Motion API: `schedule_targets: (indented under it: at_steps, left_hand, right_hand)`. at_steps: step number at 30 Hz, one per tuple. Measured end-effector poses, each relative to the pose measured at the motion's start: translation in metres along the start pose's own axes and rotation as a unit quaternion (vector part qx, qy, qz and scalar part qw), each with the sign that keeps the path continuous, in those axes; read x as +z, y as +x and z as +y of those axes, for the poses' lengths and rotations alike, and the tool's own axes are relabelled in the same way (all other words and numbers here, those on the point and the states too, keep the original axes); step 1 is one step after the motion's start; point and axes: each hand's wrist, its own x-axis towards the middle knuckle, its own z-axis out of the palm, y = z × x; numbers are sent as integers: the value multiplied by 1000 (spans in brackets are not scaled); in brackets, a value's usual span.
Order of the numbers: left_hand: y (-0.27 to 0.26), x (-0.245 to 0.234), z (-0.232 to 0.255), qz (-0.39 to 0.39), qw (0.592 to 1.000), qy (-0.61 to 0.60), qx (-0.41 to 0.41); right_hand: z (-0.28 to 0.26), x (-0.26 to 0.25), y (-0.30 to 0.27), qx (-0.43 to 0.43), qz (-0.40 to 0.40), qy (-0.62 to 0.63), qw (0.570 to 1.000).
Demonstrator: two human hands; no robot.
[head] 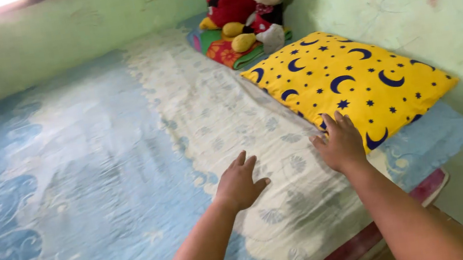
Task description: Replacing old pillowcases with new ones on several pillows on a bed.
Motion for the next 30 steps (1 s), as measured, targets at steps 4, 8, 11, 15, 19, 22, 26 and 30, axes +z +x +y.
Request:
schedule_targets:
  at_steps: [4,8,11,15,19,22,26,30]
  left_hand:
    - [-78,-27,-38,33,998,14,-54]
    - [-170,-54,-72,71,992,13,-103]
    - [-235,-79,-93,85,984,20,-154]
    - [-310,-104,-126,118,971,27,-205]
    - [-375,-118,-150,150,957,35,-247]
    - [-415,-124,-164,184,949,34,-254]
    - [-465,-132,-186,198,938,23,-283]
    - [-508,-131,-221,230,922,22,-312]
  right_hand:
    - [-63,-4,-26,-54,2,50,997]
    - [-126,-15,-55,-125,-5,68,990]
    - [-181,-27,-73,-173,-1,95,980]
    - [-261,-52,-108,-196,-22,145,969]
    - [-324,-52,-140,-258,-50,166,950]
    - [-364,-45,-156,-283,-86,194,935]
    - [-412,-31,-176,-326,-108,195,919]
    - [-465,-14,-199,-378,-134,187,897]
